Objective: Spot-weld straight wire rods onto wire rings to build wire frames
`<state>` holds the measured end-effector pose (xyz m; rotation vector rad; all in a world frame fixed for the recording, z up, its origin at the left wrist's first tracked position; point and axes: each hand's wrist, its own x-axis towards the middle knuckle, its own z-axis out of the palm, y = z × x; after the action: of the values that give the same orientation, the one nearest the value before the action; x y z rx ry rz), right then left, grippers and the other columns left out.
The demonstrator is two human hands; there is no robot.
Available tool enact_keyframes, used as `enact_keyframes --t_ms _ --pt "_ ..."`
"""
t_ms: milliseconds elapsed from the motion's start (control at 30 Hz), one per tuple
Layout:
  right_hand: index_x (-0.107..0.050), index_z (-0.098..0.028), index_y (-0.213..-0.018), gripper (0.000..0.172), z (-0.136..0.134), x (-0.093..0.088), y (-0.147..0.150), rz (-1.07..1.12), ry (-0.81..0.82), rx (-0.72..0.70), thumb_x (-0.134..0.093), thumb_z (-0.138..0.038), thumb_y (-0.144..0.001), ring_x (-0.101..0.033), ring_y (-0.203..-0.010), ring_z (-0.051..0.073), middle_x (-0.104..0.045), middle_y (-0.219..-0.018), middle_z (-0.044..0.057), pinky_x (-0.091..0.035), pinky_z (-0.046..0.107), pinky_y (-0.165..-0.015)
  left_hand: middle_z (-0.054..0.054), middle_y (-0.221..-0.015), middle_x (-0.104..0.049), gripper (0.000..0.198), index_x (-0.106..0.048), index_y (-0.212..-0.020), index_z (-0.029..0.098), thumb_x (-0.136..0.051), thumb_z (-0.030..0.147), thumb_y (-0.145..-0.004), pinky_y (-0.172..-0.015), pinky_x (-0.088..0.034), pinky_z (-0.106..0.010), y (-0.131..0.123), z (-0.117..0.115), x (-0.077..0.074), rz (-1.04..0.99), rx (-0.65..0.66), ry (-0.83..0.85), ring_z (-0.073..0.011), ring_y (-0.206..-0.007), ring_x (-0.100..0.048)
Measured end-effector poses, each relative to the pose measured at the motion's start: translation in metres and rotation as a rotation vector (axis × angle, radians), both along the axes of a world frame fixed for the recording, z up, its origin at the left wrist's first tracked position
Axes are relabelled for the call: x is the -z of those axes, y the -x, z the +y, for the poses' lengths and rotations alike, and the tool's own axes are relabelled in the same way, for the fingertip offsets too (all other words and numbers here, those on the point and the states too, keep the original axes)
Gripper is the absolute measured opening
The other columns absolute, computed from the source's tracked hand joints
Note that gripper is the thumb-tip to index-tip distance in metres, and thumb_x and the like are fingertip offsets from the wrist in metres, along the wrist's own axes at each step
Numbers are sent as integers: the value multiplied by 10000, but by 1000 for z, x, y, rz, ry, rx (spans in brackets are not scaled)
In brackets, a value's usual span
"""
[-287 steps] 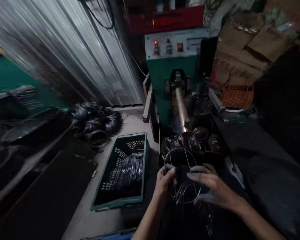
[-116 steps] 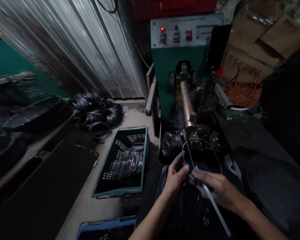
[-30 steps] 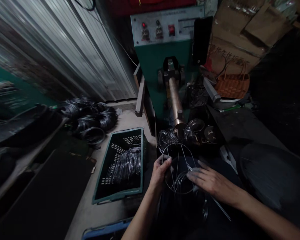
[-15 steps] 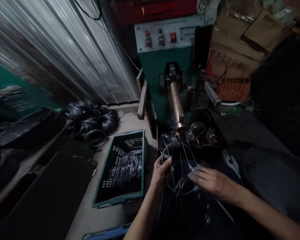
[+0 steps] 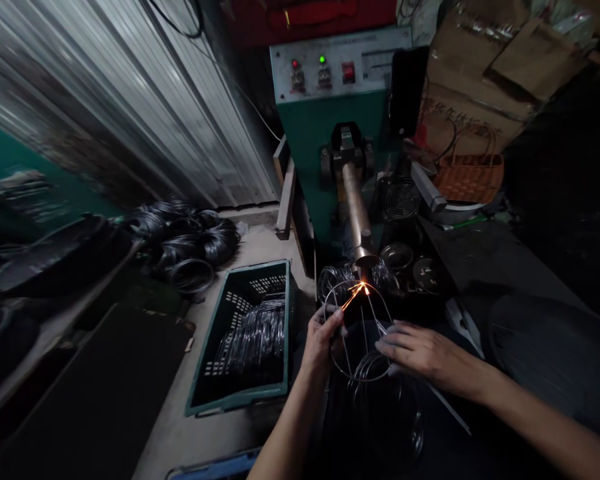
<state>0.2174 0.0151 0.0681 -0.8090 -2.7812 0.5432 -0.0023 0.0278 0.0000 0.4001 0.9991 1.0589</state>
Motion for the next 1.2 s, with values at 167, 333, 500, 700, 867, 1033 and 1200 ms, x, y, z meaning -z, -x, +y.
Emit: enact_keyframes --t_ms 167,333,500,700,867,1033,1200 --pt "-570 -189 -1249 329 0 5 -3 -33 6 66 -549 -255 -927 -568 -1017 220 -631 -1075 98 -546 352 -806 64 -475 -520 300 -528 -780 183 -748 375 -711 -308 -210 -141 3 0 4 20 -18 -9 -13 -278 -293" --pt "-597 -267 -1230 359 34 31 -10 216 158 278 -626 -311 -874 -586 -999 211 -644 -1070 67 -519 371 -843 84 -475 -495 366 -544 -785 185 -808 372 -614 -328 -265 -150 9 41 11 78 -42 -7 -26 -305 -356" --pt "-702 -180 -898 305 96 61 -2 605 537 775 -636 -467 -819 -635 -749 192 -696 -819 53 -512 315 -704 72 -474 -517 364 -540 -749 173 -807 367 -597 -320 -257 -160 13 101 16 109 -78 -137 -33 -305 -362" --pt "-638 -148 -754 359 127 73 16 691 658 774 -631 -505 -790 -518 -497 113 -590 -577 -9 -409 231 -491 109 -419 -426 377 -504 -732 179 -801 369 -597 -310 -202 -153 15 128 23 85 -102 -174 -18 -284 -294" --pt "-628 -148 -719 331 130 75 18 714 679 790 -647 -475 -772 -491 -496 104 -571 -568 -14 -368 220 -474 107 -432 -441 382 -513 -760 179 -799 373 -599 -301 -190 -159 17 137 34 62 -104 -184 -17 -281 -290" --pt "-630 -159 -720 323 135 73 21 669 674 803 -618 -476 -784 -527 -525 111 -603 -594 -8 -407 229 -518 96 -437 -467 363 -520 -756 180 -790 377 -615 -291 -174 -164 18 139 36 57 -108 -184 -20 -272 -299" --pt "-617 -175 -795 449 109 95 17 496 718 850 -449 -585 -872 -583 -576 133 -662 -707 33 -460 249 -553 92 -448 -479 357 -517 -743 180 -789 375 -618 -300 -187 -161 18 134 29 68 -142 -162 -13 -280 -307"
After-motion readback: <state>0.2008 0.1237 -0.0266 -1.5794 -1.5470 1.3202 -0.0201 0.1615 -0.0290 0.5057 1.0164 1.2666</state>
